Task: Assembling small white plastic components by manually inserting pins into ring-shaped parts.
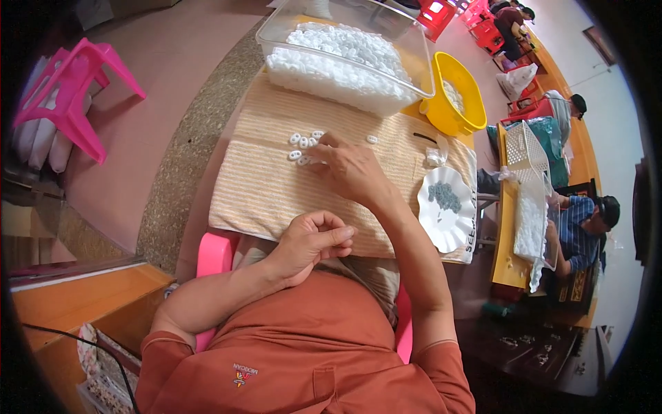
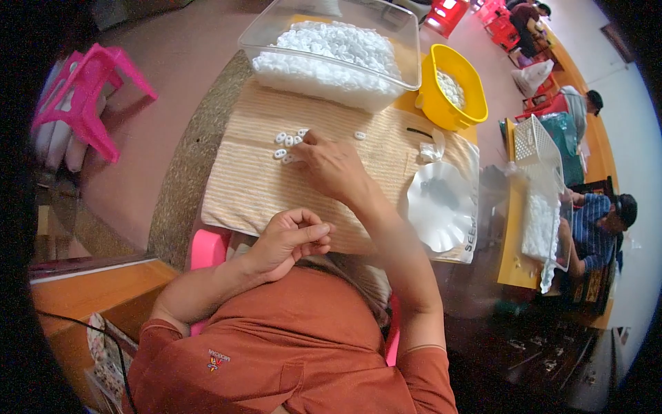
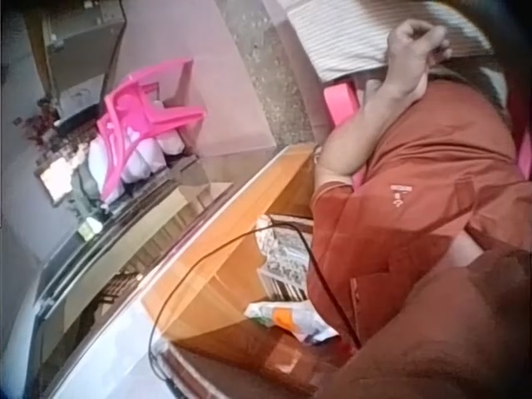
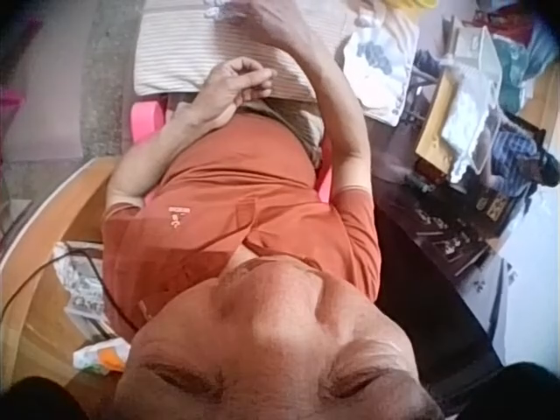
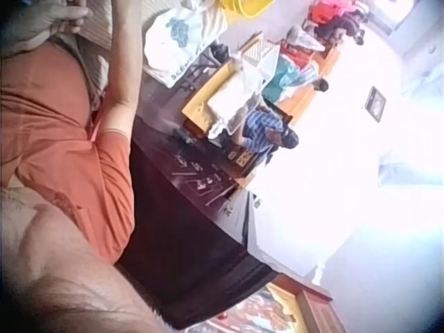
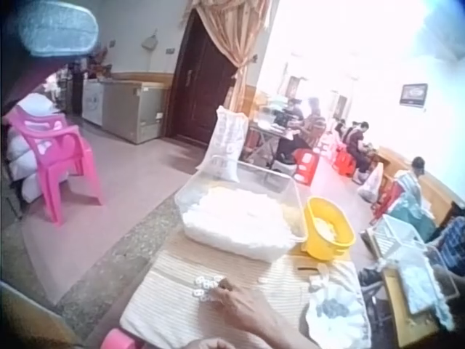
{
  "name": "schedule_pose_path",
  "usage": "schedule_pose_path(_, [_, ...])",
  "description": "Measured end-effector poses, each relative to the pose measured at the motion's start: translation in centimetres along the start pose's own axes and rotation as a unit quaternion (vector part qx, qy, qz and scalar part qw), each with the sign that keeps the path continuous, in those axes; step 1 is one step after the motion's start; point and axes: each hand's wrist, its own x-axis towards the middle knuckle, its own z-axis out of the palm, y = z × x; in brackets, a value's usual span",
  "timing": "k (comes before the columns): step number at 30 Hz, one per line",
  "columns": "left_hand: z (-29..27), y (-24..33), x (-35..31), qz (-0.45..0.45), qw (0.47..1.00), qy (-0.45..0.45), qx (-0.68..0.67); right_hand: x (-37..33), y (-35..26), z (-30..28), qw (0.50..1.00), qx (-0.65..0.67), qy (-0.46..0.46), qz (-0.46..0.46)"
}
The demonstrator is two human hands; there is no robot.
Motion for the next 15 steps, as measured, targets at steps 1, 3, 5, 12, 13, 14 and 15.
schedule_pose_path(1, [0.0, 0.1, 0.0, 0.000, 1.000, -0.002, 0.001, -0.2, -0.1, 0.0, 1.000, 0.005, 0.002, -0.001])
schedule_pose_path(3, [0.0, 0.0, -0.1, -0.001, 1.000, -0.003, 0.000, -0.5, 0.0, 0.1, 1.000, 0.011, 0.004, 0.008])
schedule_pose_path(5, [0.0, 0.0, -0.1, 0.004, 1.000, 0.001, 0.014, -0.9, 0.4, 0.3, 1.000, 0.016, 0.008, 0.019])
schedule_pose_path(12, [0.1, -0.1, -0.1, 0.003, 1.000, 0.004, 0.018, -1.7, 1.2, 1.0, 0.997, 0.026, 0.052, 0.043])
schedule_pose_path(13, [0.1, -0.2, -0.1, 0.002, 1.000, 0.006, 0.019, -1.8, 1.4, 1.1, 0.997, 0.026, 0.058, 0.048])
schedule_pose_path(14, [0.1, -0.2, -0.1, 0.001, 1.000, 0.008, 0.020, -1.9, 1.5, 1.2, 0.997, 0.026, 0.059, 0.048])
schedule_pose_path(15, [0.1, -0.2, -0.1, 0.001, 1.000, 0.008, 0.020, -2.0, 1.4, 1.1, 0.995, 0.041, 0.062, 0.066])
